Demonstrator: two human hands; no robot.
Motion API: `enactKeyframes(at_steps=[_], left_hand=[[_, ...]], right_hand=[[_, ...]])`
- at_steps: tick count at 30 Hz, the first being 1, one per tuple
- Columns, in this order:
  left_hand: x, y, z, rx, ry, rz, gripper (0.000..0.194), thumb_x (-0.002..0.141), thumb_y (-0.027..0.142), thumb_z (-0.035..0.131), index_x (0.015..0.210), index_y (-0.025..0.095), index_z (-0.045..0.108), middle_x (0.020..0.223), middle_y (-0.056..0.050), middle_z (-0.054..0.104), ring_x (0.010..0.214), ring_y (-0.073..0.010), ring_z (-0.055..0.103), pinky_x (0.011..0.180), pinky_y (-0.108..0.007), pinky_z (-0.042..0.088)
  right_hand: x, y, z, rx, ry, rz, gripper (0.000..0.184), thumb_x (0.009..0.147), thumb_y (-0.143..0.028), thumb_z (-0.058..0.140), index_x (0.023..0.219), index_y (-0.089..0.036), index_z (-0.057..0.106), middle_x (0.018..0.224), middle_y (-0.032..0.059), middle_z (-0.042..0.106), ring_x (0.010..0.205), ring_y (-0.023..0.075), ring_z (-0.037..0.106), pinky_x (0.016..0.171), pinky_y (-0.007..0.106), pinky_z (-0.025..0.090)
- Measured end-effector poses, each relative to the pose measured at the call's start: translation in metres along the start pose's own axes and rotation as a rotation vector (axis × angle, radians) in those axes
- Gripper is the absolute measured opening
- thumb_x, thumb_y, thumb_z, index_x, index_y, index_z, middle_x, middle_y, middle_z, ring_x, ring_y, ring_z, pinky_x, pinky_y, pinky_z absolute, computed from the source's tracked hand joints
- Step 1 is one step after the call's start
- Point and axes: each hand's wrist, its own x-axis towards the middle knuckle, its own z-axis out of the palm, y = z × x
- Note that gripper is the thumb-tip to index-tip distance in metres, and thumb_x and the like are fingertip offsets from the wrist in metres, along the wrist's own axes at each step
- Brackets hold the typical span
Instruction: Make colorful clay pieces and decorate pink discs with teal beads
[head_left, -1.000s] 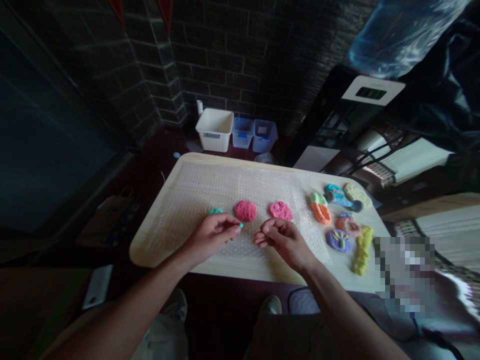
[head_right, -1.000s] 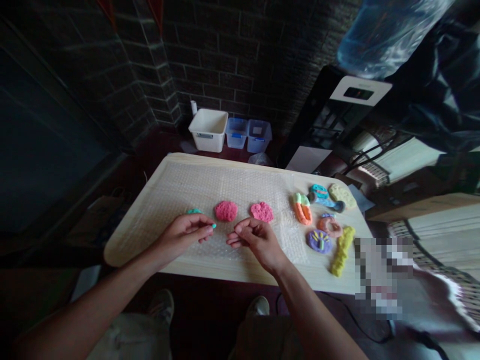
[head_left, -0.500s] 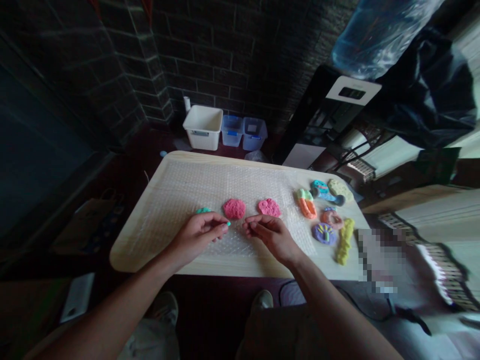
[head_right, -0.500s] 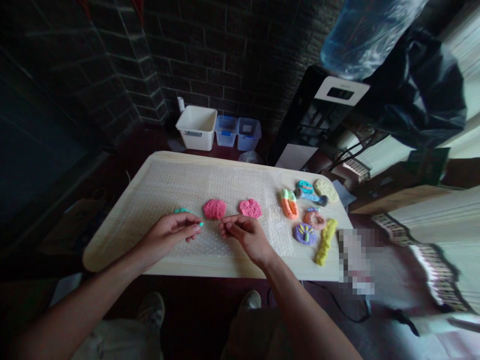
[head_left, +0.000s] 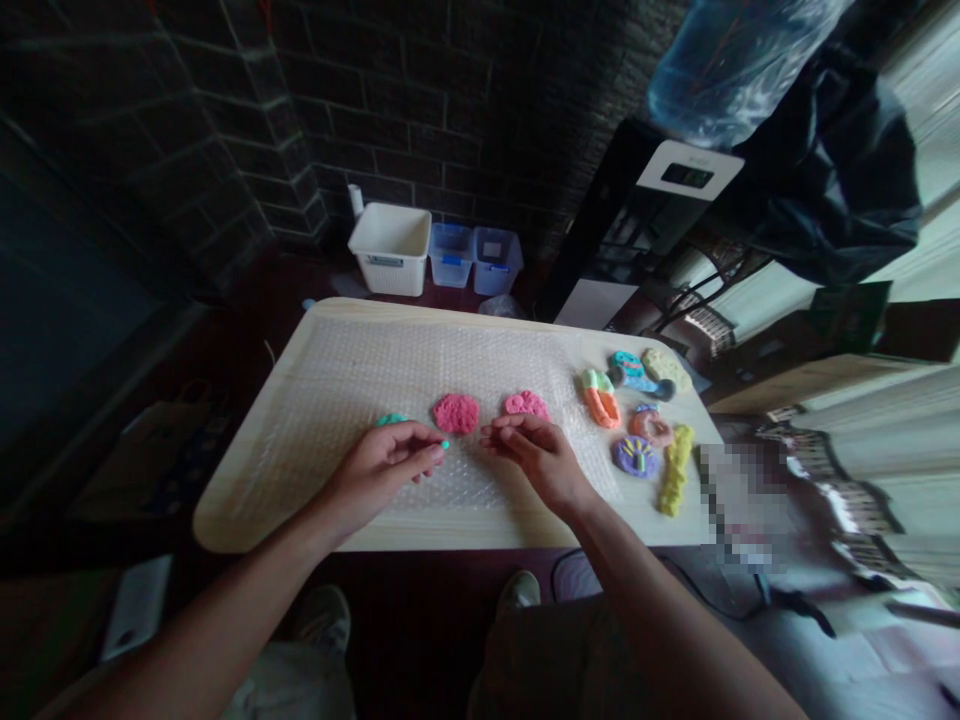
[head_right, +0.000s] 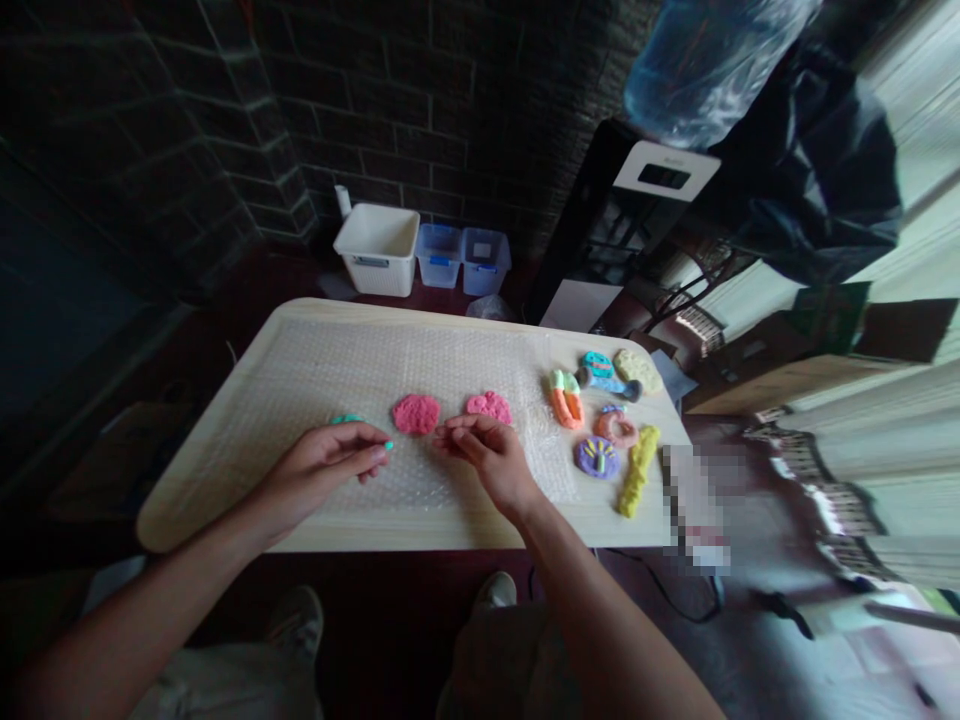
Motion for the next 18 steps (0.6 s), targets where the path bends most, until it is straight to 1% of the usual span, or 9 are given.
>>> enactKeyframes(at_steps=[2, 3, 5, 8, 10, 12, 15, 16, 18], left_hand=[[0.0001, -0.0003, -0.0003, -0.008, 0.001, -0.006, 0.028, 0.081, 0.037, 0.079, 0.098, 0.016, 0.075, 0.083, -0.003, 0.072, 0.071, -0.0142, 0.062, 0.064, -0.026, 0.048], [0.0001, -0.0003, -0.0003, -0.010, 0.000, -0.005, 0.028, 0.081, 0.037, 0.079, 0.098, 0.016, 0.075, 0.083, -0.002, 0.071, 0.071, -0.0140, 0.062, 0.064, -0.026, 0.048], [-0.0001, 0.0004, -0.0002, -0.011, -0.007, 0.001, 0.027, 0.081, 0.037, 0.079, 0.097, 0.016, 0.075, 0.082, -0.002, 0.071, 0.070, -0.0137, 0.062, 0.064, -0.026, 0.048], [-0.0005, 0.0019, 0.0004, -0.013, -0.015, 0.007, 0.026, 0.082, 0.036, 0.078, 0.096, 0.015, 0.075, 0.080, -0.002, 0.070, 0.069, -0.0135, 0.061, 0.063, -0.026, 0.047], [-0.0004, 0.0024, 0.0005, -0.018, -0.012, 0.012, 0.026, 0.081, 0.035, 0.078, 0.097, 0.015, 0.074, 0.080, -0.002, 0.069, 0.069, -0.0134, 0.061, 0.063, -0.026, 0.047], [-0.0001, 0.0023, 0.0002, -0.015, -0.006, 0.016, 0.026, 0.081, 0.035, 0.077, 0.098, 0.015, 0.074, 0.080, -0.002, 0.069, 0.069, -0.0135, 0.061, 0.063, -0.026, 0.047], [0.0002, 0.0019, -0.0004, 0.001, -0.009, 0.017, 0.024, 0.083, 0.035, 0.077, 0.097, 0.016, 0.074, 0.082, -0.002, 0.070, 0.070, -0.0136, 0.061, 0.064, -0.026, 0.048], [0.0003, 0.0019, -0.0006, 0.005, -0.010, 0.017, 0.024, 0.083, 0.035, 0.076, 0.097, 0.016, 0.074, 0.082, -0.002, 0.070, 0.070, -0.0135, 0.061, 0.064, -0.026, 0.048], [0.0001, 0.0018, -0.0010, 0.008, -0.017, 0.020, 0.023, 0.084, 0.035, 0.076, 0.098, 0.016, 0.074, 0.082, -0.002, 0.070, 0.070, -0.0134, 0.061, 0.064, -0.026, 0.048]], right_hand=[[-0.0007, 0.0000, 0.0015, 0.064, -0.028, 0.052, 0.032, 0.082, -0.046, 0.086, 0.095, -0.019, 0.076, 0.094, 0.0063, 0.082, 0.088, 0.0199, 0.078, 0.085, 0.034, 0.061], [-0.0014, -0.0002, 0.0025, 0.074, -0.035, 0.070, 0.033, 0.083, -0.048, 0.085, 0.094, -0.018, 0.075, 0.093, 0.0070, 0.082, 0.086, 0.0206, 0.078, 0.083, 0.035, 0.062], [-0.0027, -0.0006, 0.0040, 0.036, -0.044, 0.086, 0.034, 0.085, -0.050, 0.083, 0.090, -0.018, 0.072, 0.086, 0.0076, 0.082, 0.077, 0.0206, 0.078, 0.074, 0.034, 0.062], [-0.0033, -0.0011, 0.0041, -0.087, -0.037, 0.019, 0.029, 0.079, -0.041, 0.090, 0.083, -0.018, 0.071, 0.072, 0.0028, 0.077, 0.061, 0.0151, 0.071, 0.059, 0.026, 0.057], [-0.0025, -0.0010, 0.0029, -0.131, -0.021, -0.044, 0.028, 0.073, -0.032, 0.095, 0.078, -0.019, 0.071, 0.068, -0.0010, 0.074, 0.058, 0.0116, 0.066, 0.057, 0.023, 0.053], [-0.0016, -0.0001, 0.0020, -0.113, -0.009, -0.052, 0.028, 0.072, -0.031, 0.096, 0.078, -0.019, 0.071, 0.074, -0.0008, 0.076, 0.066, 0.0125, 0.070, 0.066, 0.024, 0.056], [-0.0017, 0.0017, 0.0029, -0.008, -0.017, 0.021, 0.029, 0.080, -0.041, 0.090, 0.092, -0.022, 0.071, 0.095, 0.0040, 0.082, 0.093, 0.0199, 0.078, 0.088, 0.034, 0.060], [-0.0021, 0.0022, 0.0037, 0.022, -0.024, 0.046, 0.031, 0.082, -0.045, 0.087, 0.095, -0.022, 0.071, 0.100, 0.0055, 0.082, 0.099, 0.0220, 0.078, 0.092, 0.037, 0.060], [-0.0032, 0.0027, 0.0055, 0.038, -0.037, 0.075, 0.034, 0.085, -0.051, 0.083, 0.096, -0.021, 0.072, 0.100, 0.0078, 0.082, 0.098, 0.0238, 0.079, 0.089, 0.039, 0.062]])
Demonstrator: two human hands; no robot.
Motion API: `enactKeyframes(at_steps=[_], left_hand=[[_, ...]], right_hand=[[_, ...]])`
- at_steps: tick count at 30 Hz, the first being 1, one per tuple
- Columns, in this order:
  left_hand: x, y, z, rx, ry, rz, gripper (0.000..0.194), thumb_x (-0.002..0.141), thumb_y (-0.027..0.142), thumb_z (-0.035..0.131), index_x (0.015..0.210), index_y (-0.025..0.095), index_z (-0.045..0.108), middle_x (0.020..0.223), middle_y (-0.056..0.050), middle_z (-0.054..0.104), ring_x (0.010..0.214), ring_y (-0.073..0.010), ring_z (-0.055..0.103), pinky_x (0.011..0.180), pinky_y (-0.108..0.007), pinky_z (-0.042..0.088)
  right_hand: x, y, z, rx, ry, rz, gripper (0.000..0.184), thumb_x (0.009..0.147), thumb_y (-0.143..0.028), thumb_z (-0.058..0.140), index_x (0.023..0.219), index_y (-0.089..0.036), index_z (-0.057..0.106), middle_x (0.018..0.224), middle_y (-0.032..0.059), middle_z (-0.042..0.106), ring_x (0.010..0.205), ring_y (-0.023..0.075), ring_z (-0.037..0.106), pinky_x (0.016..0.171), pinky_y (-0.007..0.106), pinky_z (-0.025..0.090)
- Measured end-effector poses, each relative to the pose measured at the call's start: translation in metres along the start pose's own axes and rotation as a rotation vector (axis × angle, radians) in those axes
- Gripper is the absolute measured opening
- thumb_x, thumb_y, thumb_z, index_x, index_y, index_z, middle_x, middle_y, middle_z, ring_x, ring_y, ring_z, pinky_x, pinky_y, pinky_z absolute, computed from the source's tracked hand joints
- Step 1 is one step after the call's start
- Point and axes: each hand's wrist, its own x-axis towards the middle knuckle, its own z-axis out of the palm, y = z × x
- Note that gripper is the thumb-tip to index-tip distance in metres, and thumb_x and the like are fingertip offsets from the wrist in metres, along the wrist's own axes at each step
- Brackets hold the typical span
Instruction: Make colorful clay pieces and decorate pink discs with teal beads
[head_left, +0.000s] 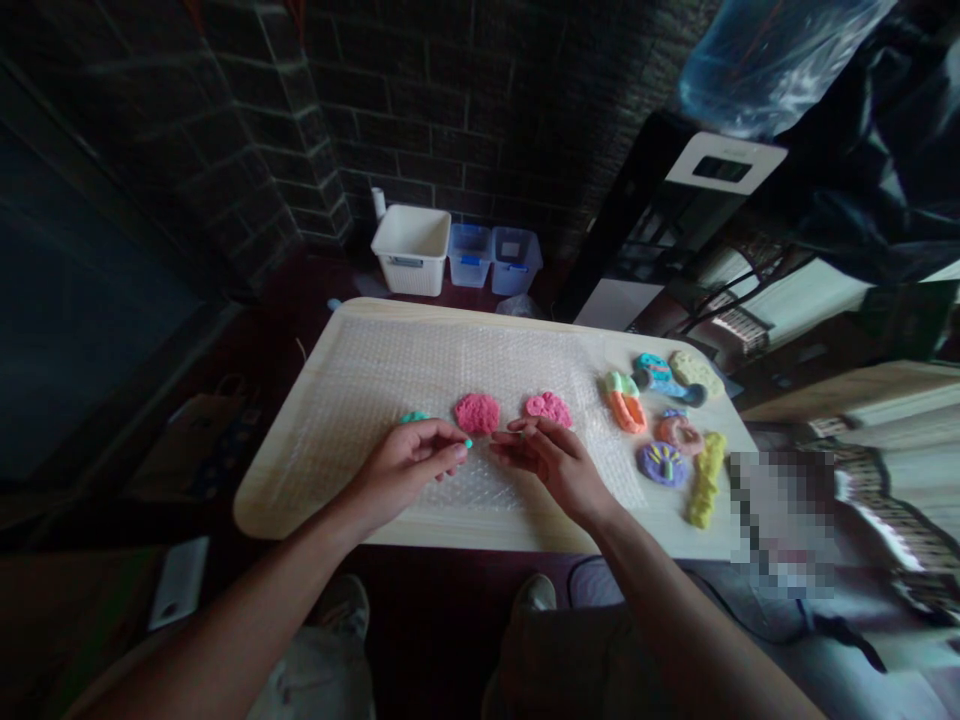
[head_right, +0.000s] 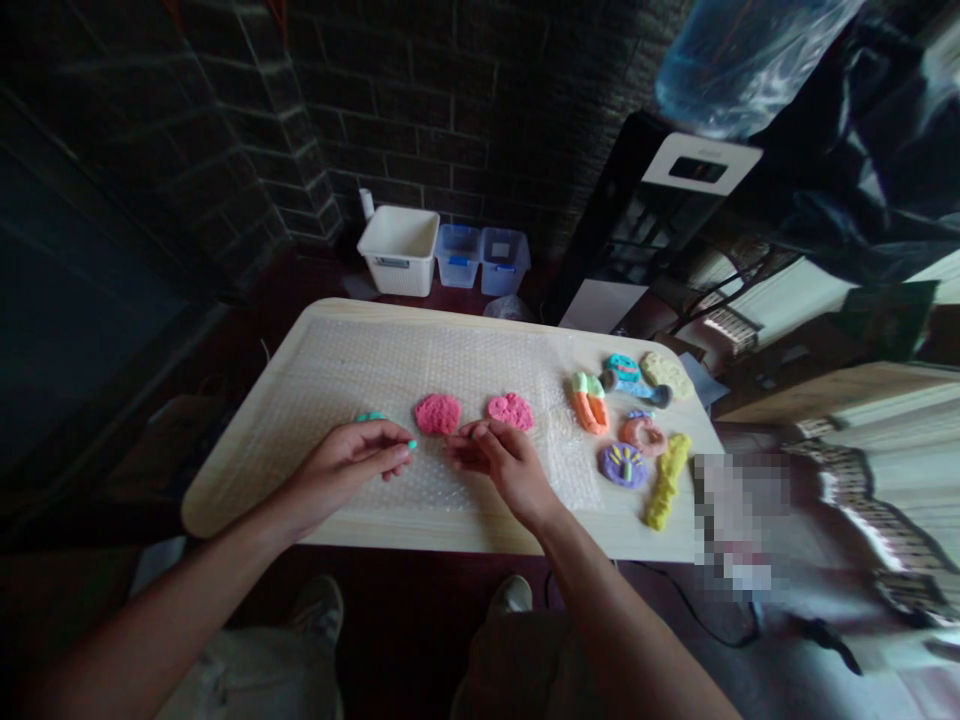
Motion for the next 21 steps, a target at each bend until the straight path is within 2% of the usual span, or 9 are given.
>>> enactKeyframes(at_steps=[3, 6, 9, 13, 15, 18, 21], left_hand=[[-0.0004, -0.0003, -0.0004, -0.001, -0.008, 0.009, 0.022, 0.084, 0.034, 0.076, 0.098, 0.016, 0.074, 0.083, -0.002, 0.070, 0.070, -0.0135, 0.061, 0.064, -0.026, 0.048], [-0.0008, -0.0005, -0.0005, -0.004, -0.007, 0.012, 0.023, 0.085, 0.034, 0.075, 0.099, 0.016, 0.074, 0.083, -0.002, 0.070, 0.070, -0.0133, 0.061, 0.064, -0.026, 0.048], [-0.0009, 0.0005, 0.0002, -0.008, -0.007, 0.013, 0.023, 0.084, 0.034, 0.075, 0.098, 0.016, 0.074, 0.082, -0.002, 0.069, 0.070, -0.0133, 0.061, 0.064, -0.026, 0.048], [-0.0008, 0.0031, 0.0013, -0.010, -0.002, 0.007, 0.024, 0.083, 0.035, 0.076, 0.097, 0.016, 0.074, 0.080, -0.002, 0.069, 0.069, -0.0135, 0.060, 0.064, -0.026, 0.048], [-0.0012, 0.0041, 0.0015, -0.004, 0.003, 0.004, 0.024, 0.083, 0.035, 0.076, 0.097, 0.016, 0.074, 0.080, -0.002, 0.069, 0.069, -0.0139, 0.060, 0.064, -0.027, 0.048], [-0.0017, 0.0046, 0.0012, 0.000, 0.006, 0.004, 0.024, 0.083, 0.036, 0.076, 0.097, 0.016, 0.074, 0.081, -0.002, 0.070, 0.070, -0.0146, 0.061, 0.065, -0.027, 0.048], [-0.0015, 0.0040, 0.0009, 0.000, -0.001, 0.008, 0.024, 0.083, 0.036, 0.076, 0.096, 0.016, 0.074, 0.081, -0.002, 0.070, 0.070, -0.0147, 0.061, 0.064, -0.027, 0.048]], right_hand=[[-0.0008, -0.0009, 0.0014, -0.093, -0.004, -0.017, 0.034, 0.086, -0.051, 0.082, 0.089, -0.019, 0.074, 0.082, 0.0070, 0.081, 0.074, 0.0199, 0.077, 0.069, 0.032, 0.061], [-0.0003, -0.0031, 0.0003, -0.197, 0.032, -0.113, 0.027, 0.077, -0.038, 0.092, 0.078, -0.018, 0.074, 0.066, 0.0003, 0.073, 0.054, 0.0114, 0.064, 0.053, 0.023, 0.051], [0.0004, -0.0045, -0.0011, -0.176, 0.049, -0.153, 0.026, 0.070, -0.030, 0.097, 0.075, -0.020, 0.073, 0.067, -0.0022, 0.072, 0.057, 0.0100, 0.062, 0.055, 0.022, 0.051], [-0.0005, -0.0039, 0.0004, -0.090, -0.015, -0.045, 0.026, 0.079, -0.039, 0.091, 0.089, -0.020, 0.077, 0.094, 0.0059, 0.082, 0.085, 0.0175, 0.076, 0.081, 0.031, 0.061], [-0.0014, -0.0031, 0.0020, -0.041, -0.033, 0.018, 0.031, 0.084, -0.046, 0.085, 0.095, -0.018, 0.077, 0.098, 0.0092, 0.082, 0.091, 0.0204, 0.078, 0.085, 0.034, 0.063], [-0.0024, -0.0025, 0.0033, -0.054, -0.054, 0.064, 0.037, 0.087, -0.053, 0.080, 0.092, -0.017, 0.075, 0.085, 0.0103, 0.082, 0.076, 0.0205, 0.079, 0.070, 0.032, 0.064], [-0.0023, -0.0035, 0.0034, -0.144, -0.027, -0.030, 0.032, 0.079, -0.043, 0.090, 0.081, -0.017, 0.072, 0.068, 0.0029, 0.076, 0.055, 0.0135, 0.069, 0.052, 0.024, 0.056]])
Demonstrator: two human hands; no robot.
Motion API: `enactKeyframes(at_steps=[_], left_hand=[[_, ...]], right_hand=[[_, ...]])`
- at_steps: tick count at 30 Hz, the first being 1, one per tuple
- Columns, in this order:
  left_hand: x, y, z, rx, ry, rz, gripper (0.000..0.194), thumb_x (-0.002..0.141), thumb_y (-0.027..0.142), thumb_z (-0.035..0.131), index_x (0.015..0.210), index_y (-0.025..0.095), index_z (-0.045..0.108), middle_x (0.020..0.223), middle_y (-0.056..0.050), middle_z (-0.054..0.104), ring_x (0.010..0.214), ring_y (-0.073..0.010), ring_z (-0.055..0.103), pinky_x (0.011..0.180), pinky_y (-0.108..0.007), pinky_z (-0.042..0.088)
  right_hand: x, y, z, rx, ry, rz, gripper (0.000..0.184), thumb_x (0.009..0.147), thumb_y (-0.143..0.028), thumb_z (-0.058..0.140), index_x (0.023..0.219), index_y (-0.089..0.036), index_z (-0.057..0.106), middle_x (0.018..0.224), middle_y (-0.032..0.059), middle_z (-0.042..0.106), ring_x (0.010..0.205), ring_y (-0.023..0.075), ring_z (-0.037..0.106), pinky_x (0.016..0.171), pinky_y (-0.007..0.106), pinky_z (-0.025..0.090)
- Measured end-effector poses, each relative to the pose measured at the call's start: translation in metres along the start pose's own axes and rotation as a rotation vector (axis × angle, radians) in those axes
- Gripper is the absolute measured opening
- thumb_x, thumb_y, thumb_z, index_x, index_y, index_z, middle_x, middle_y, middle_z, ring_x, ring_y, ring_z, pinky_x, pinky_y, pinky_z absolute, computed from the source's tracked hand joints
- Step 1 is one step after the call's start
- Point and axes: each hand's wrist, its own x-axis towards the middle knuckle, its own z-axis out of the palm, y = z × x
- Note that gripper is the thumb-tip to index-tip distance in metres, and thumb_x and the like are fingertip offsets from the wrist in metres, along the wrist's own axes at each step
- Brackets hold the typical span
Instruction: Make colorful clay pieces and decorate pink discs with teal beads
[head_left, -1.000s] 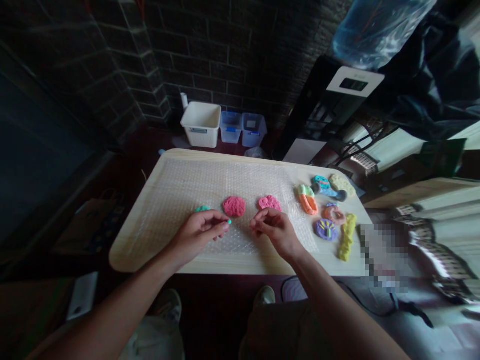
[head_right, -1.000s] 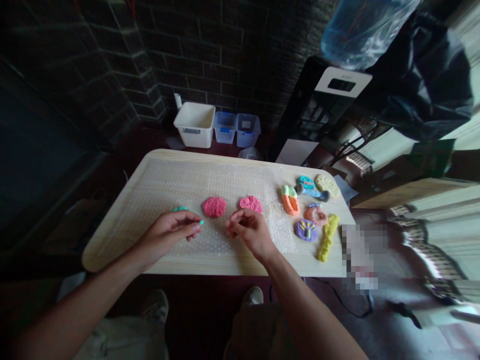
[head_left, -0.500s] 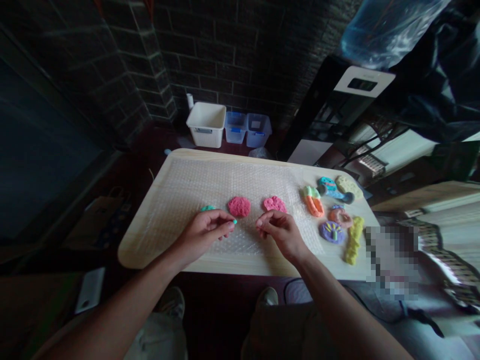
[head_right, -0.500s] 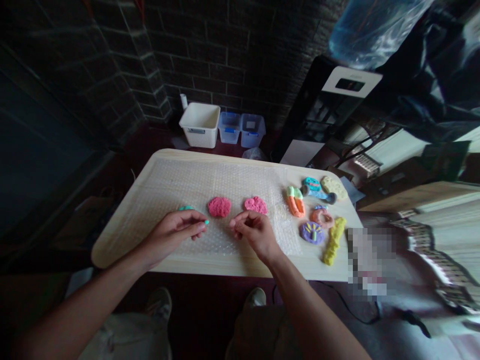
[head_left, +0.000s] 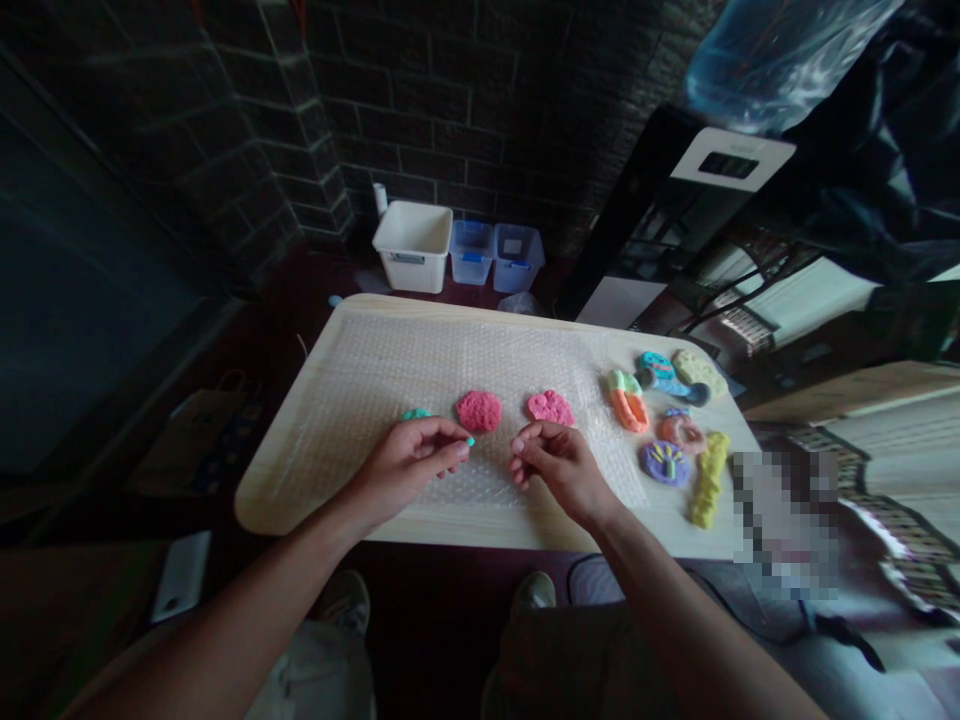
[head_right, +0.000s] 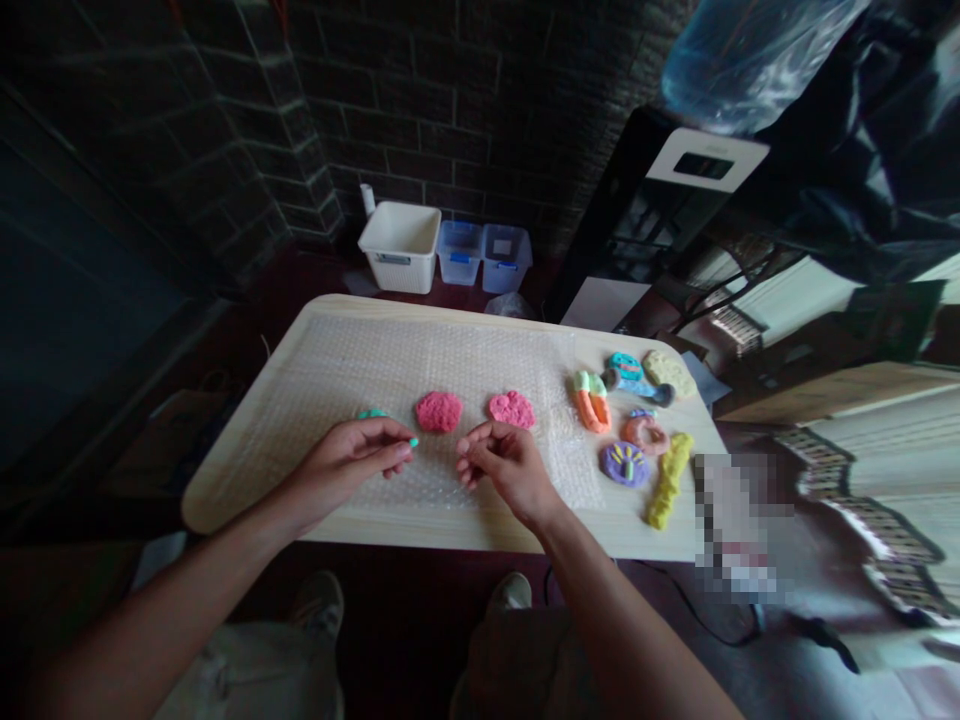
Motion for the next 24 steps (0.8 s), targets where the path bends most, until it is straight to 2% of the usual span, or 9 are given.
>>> enactKeyframes(at_steps=[2, 4, 7, 9, 11, 13, 16, 19, 24], left_hand=[[0.0002, -0.0003, 0.0001, 0.002, -0.005, 0.000, 0.024, 0.083, 0.036, 0.076, 0.095, 0.016, 0.074, 0.080, -0.002, 0.069, 0.069, -0.0145, 0.061, 0.064, -0.027, 0.048], [0.0003, -0.0003, 0.0004, 0.001, -0.004, -0.004, 0.024, 0.083, 0.036, 0.076, 0.094, 0.016, 0.074, 0.079, -0.002, 0.069, 0.069, -0.0144, 0.061, 0.064, -0.027, 0.048], [0.0003, 0.0004, 0.0008, 0.007, -0.003, -0.010, 0.025, 0.083, 0.037, 0.076, 0.096, 0.016, 0.074, 0.078, -0.002, 0.068, 0.069, -0.0147, 0.061, 0.065, -0.027, 0.048], [0.0004, 0.0006, 0.0005, 0.016, -0.004, -0.008, 0.026, 0.083, 0.037, 0.075, 0.097, 0.015, 0.074, 0.079, -0.002, 0.069, 0.070, -0.0149, 0.061, 0.065, -0.028, 0.048], [0.0006, 0.0002, 0.0000, 0.024, -0.009, -0.001, 0.026, 0.083, 0.037, 0.075, 0.097, 0.015, 0.074, 0.080, -0.002, 0.069, 0.070, -0.0147, 0.061, 0.066, -0.027, 0.048], [0.0009, -0.0008, -0.0005, 0.024, -0.016, 0.006, 0.026, 0.084, 0.037, 0.075, 0.097, 0.015, 0.074, 0.080, -0.002, 0.069, 0.070, -0.0145, 0.061, 0.065, -0.027, 0.048], [0.0007, -0.0017, -0.0006, 0.017, -0.020, 0.010, 0.026, 0.085, 0.038, 0.074, 0.097, 0.015, 0.074, 0.078, -0.002, 0.068, 0.069, -0.0146, 0.060, 0.065, -0.027, 0.047], [0.0002, -0.0012, 0.0000, 0.009, -0.016, 0.009, 0.026, 0.085, 0.039, 0.073, 0.095, 0.015, 0.074, 0.074, -0.001, 0.067, 0.068, -0.0146, 0.059, 0.064, -0.027, 0.046], [0.0003, -0.0010, -0.0003, 0.030, -0.009, 0.010, 0.025, 0.086, 0.039, 0.072, 0.094, 0.016, 0.074, 0.075, -0.002, 0.067, 0.067, -0.0149, 0.059, 0.064, -0.027, 0.046]], right_hand=[[0.0003, -0.0014, 0.0002, -0.022, 0.031, -0.075, 0.031, 0.071, -0.034, 0.096, 0.075, -0.018, 0.070, 0.063, -0.0018, 0.071, 0.051, 0.0108, 0.063, 0.050, 0.022, 0.053], [0.0001, -0.0027, 0.0010, -0.004, 0.019, -0.077, 0.031, 0.070, -0.032, 0.097, 0.075, -0.019, 0.070, 0.068, -0.0007, 0.074, 0.059, 0.0123, 0.068, 0.058, 0.024, 0.057], [-0.0019, -0.0029, 0.0028, 0.060, -0.040, 0.022, 0.028, 0.079, -0.038, 0.091, 0.087, -0.019, 0.072, 0.093, 0.0064, 0.082, 0.084, 0.0178, 0.078, 0.077, 0.029, 0.063], [-0.0034, -0.0015, 0.0035, 0.095, -0.068, 0.091, 0.031, 0.085, -0.046, 0.084, 0.093, -0.019, 0.072, 0.097, 0.0088, 0.083, 0.089, 0.0204, 0.080, 0.080, 0.032, 0.064], [-0.0042, 0.0004, 0.0035, 0.079, -0.096, 0.135, 0.038, 0.090, -0.055, 0.077, 0.092, -0.017, 0.071, 0.084, 0.0093, 0.082, 0.076, 0.0212, 0.080, 0.067, 0.031, 0.064], [-0.0038, 0.0015, 0.0029, 0.020, -0.099, 0.126, 0.041, 0.091, -0.056, 0.074, 0.085, -0.016, 0.070, 0.065, 0.0057, 0.077, 0.053, 0.0173, 0.073, 0.049, 0.025, 0.056], [-0.0022, 0.0003, 0.0023, -0.043, -0.028, 0.009, 0.032, 0.081, -0.043, 0.088, 0.076, -0.017, 0.071, 0.056, -0.0022, 0.068, 0.043, 0.0090, 0.057, 0.041, 0.019, 0.045], [-0.0016, -0.0034, 0.0030, -0.031, -0.018, -0.074, 0.026, 0.072, -0.030, 0.096, 0.076, -0.019, 0.073, 0.067, -0.0018, 0.072, 0.056, 0.0099, 0.063, 0.054, 0.021, 0.052], [-0.0038, -0.0045, 0.0049, 0.081, -0.108, 0.062, 0.026, 0.085, -0.042, 0.085, 0.096, -0.020, 0.076, 0.103, 0.0091, 0.082, 0.093, 0.0214, 0.079, 0.084, 0.035, 0.063]])
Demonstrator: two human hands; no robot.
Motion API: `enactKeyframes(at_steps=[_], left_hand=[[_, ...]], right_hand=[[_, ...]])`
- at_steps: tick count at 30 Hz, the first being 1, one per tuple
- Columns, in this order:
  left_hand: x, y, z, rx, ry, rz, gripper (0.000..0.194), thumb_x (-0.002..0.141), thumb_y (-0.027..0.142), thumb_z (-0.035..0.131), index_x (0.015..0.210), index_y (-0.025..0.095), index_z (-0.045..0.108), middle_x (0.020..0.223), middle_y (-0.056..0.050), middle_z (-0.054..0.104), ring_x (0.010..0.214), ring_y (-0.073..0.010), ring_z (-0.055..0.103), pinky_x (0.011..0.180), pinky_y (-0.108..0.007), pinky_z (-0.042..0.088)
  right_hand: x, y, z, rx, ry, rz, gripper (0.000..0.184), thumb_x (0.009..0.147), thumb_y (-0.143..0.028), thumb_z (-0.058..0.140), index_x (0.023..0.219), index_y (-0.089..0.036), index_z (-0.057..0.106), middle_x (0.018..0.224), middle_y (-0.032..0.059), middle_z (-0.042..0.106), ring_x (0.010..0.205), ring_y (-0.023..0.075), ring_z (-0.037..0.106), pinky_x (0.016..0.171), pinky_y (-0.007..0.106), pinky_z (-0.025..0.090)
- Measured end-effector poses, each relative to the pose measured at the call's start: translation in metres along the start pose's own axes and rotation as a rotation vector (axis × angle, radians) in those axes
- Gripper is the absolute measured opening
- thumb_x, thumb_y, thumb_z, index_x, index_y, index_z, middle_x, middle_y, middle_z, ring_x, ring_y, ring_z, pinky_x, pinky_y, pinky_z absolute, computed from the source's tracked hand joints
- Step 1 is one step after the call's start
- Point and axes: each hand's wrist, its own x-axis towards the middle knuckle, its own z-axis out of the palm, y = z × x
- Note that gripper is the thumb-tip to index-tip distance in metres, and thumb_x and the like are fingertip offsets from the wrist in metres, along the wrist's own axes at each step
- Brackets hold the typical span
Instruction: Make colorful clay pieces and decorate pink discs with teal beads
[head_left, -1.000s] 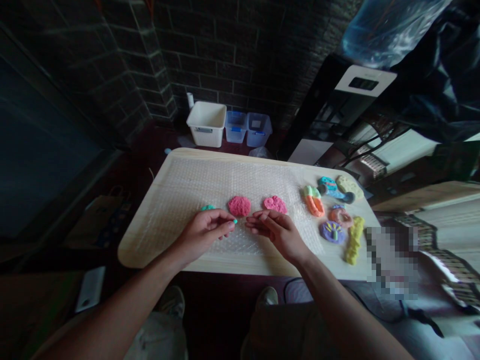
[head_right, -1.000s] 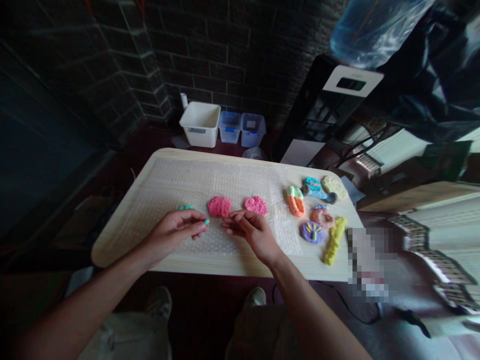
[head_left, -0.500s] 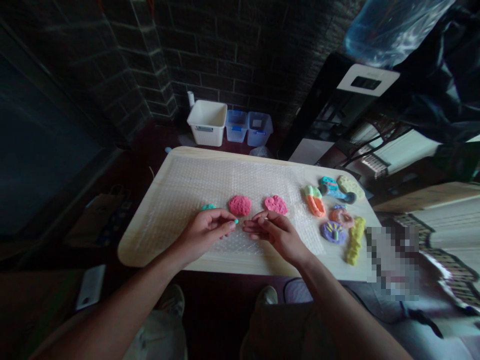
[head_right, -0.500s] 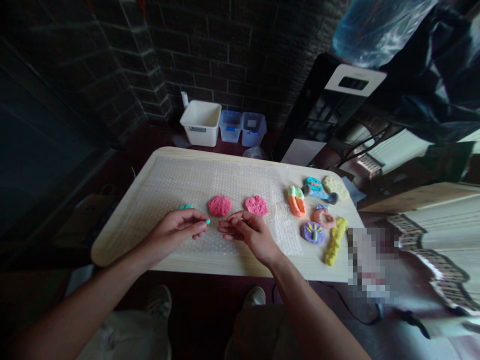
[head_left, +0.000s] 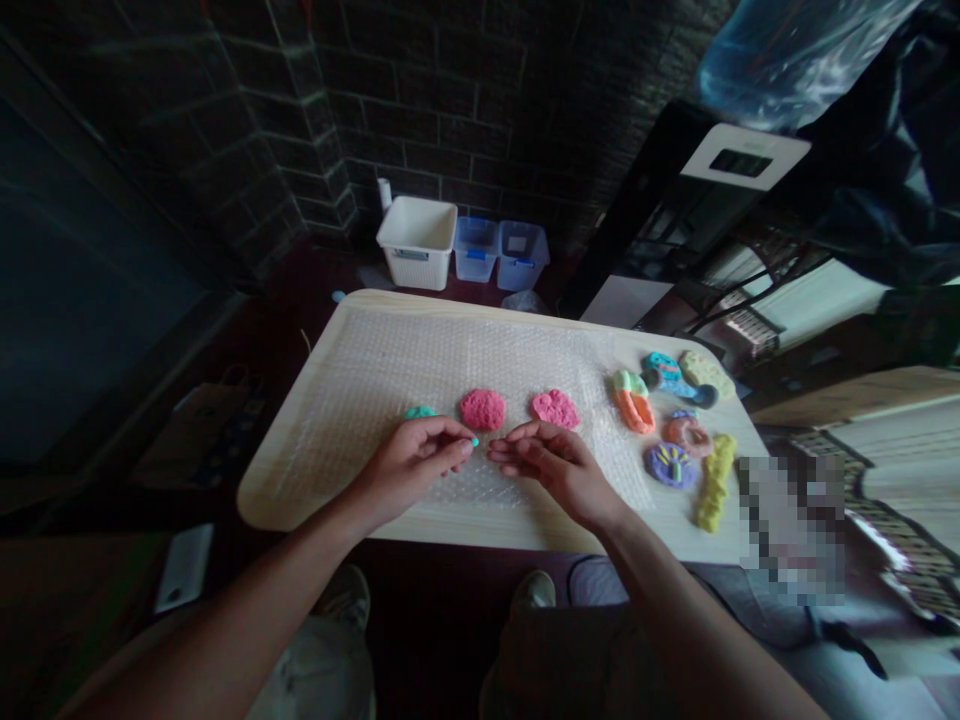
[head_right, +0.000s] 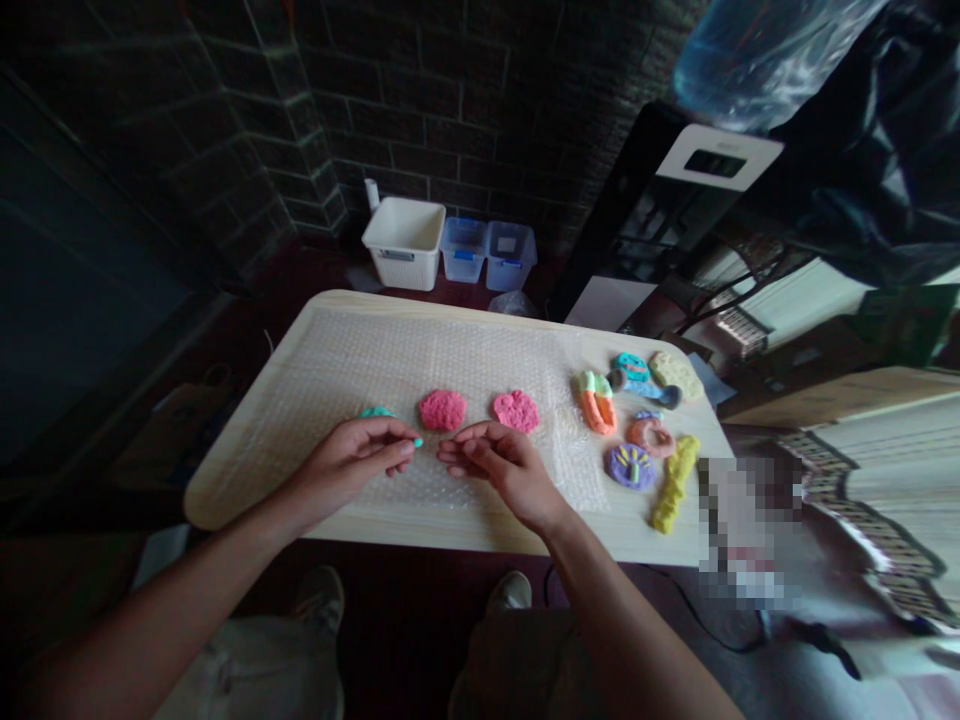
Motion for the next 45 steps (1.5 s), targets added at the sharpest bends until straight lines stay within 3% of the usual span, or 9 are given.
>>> enactKeyframes(at_steps=[2, 4, 8, 12, 16, 19, 25, 34, 45], left_hand=[[0.000, -0.001, -0.001, 0.012, 0.000, 0.005, 0.025, 0.086, 0.040, 0.071, 0.095, 0.016, 0.075, 0.076, -0.002, 0.068, 0.068, -0.0153, 0.060, 0.064, -0.028, 0.047], [0.001, -0.002, -0.001, 0.019, -0.004, 0.010, 0.025, 0.087, 0.040, 0.072, 0.096, 0.016, 0.075, 0.077, -0.003, 0.069, 0.069, -0.0155, 0.060, 0.065, -0.028, 0.047], [0.000, -0.003, 0.000, 0.013, -0.011, 0.005, 0.024, 0.087, 0.038, 0.072, 0.097, 0.016, 0.075, 0.079, -0.003, 0.070, 0.070, -0.0157, 0.061, 0.066, -0.028, 0.048], [0.000, -0.003, 0.000, -0.003, -0.026, 0.010, 0.022, 0.089, 0.037, 0.071, 0.097, 0.017, 0.074, 0.080, -0.003, 0.070, 0.071, -0.0153, 0.062, 0.067, -0.028, 0.048], [-0.001, -0.006, -0.001, 0.012, -0.035, 0.024, 0.023, 0.089, 0.038, 0.072, 0.099, 0.017, 0.074, 0.085, -0.004, 0.072, 0.075, -0.0166, 0.065, 0.069, -0.029, 0.050], [-0.002, -0.008, -0.001, 0.023, -0.037, 0.043, 0.024, 0.089, 0.038, 0.073, 0.101, 0.017, 0.074, 0.091, -0.005, 0.074, 0.081, -0.0182, 0.067, 0.073, -0.029, 0.051], [-0.003, -0.010, -0.001, 0.021, -0.030, 0.084, 0.022, 0.087, 0.035, 0.076, 0.101, 0.018, 0.073, 0.092, -0.004, 0.072, 0.084, -0.0182, 0.066, 0.075, -0.029, 0.049], [-0.006, -0.003, 0.004, 0.078, -0.034, 0.122, 0.015, 0.088, 0.030, 0.073, 0.097, 0.018, 0.072, 0.089, -0.003, 0.071, 0.082, -0.0173, 0.064, 0.075, -0.029, 0.048], [-0.006, -0.005, 0.003, 0.095, -0.032, 0.145, 0.017, 0.090, 0.032, 0.072, 0.097, 0.017, 0.072, 0.088, -0.003, 0.071, 0.081, -0.0170, 0.063, 0.073, -0.028, 0.047]], right_hand=[[0.000, 0.002, 0.000, 0.050, -0.007, 0.056, 0.031, 0.088, -0.048, 0.082, 0.098, -0.020, 0.074, 0.099, 0.0095, 0.083, 0.092, 0.0228, 0.080, 0.082, 0.036, 0.064], [0.001, 0.004, -0.001, 0.056, -0.021, 0.081, 0.035, 0.090, -0.053, 0.078, 0.095, -0.019, 0.072, 0.089, 0.0093, 0.083, 0.080, 0.0222, 0.081, 0.069, 0.033, 0.064], [0.001, 0.003, -0.002, -0.040, -0.022, -0.022, 0.028, 0.088, -0.044, 0.082, 0.086, -0.018, 0.073, 0.072, 0.0030, 0.077, 0.054, 0.0126, 0.068, 0.050, 0.022, 0.053], [0.000, 0.001, -0.001, -0.105, -0.002, -0.105, 0.019, 0.077, -0.026, 0.093, 0.084, -0.019, 0.077, 0.073, -0.0003, 0.074, 0.061, 0.0112, 0.066, 0.058, 0.022, 0.054], [-0.002, 0.002, -0.001, -0.067, -0.041, -0.063, 0.020, 0.080, -0.028, 0.090, 0.091, -0.021, 0.076, 0.097, 0.0070, 0.082, 0.081, 0.0182, 0.076, 0.074, 0.031, 0.061], [-0.003, 0.002, -0.001, -0.048, -0.060, -0.042, 0.021, 0.081, -0.030, 0.090, 0.093, -0.020, 0.075, 0.097, 0.0079, 0.083, 0.088, 0.0215, 0.079, 0.076, 0.033, 0.062], [-0.002, 0.001, -0.002, -0.181, -0.039, -0.130, 0.015, 0.086, -0.033, 0.085, 0.094, -0.020, 0.081, 0.080, 0.0047, 0.079, 0.067, 0.0162, 0.071, 0.064, 0.030, 0.058], [-0.006, -0.002, 0.005, -0.233, 0.018, -0.176, 0.012, 0.080, -0.028, 0.089, 0.090, -0.024, 0.083, 0.080, 0.0035, 0.076, 0.069, 0.0163, 0.066, 0.066, 0.030, 0.053], [-0.009, -0.004, 0.011, -0.240, 0.018, -0.146, 0.024, 0.093, -0.040, 0.077, 0.086, -0.017, 0.082, 0.071, 0.0054, 0.076, 0.060, 0.0136, 0.067, 0.058, 0.026, 0.055]])
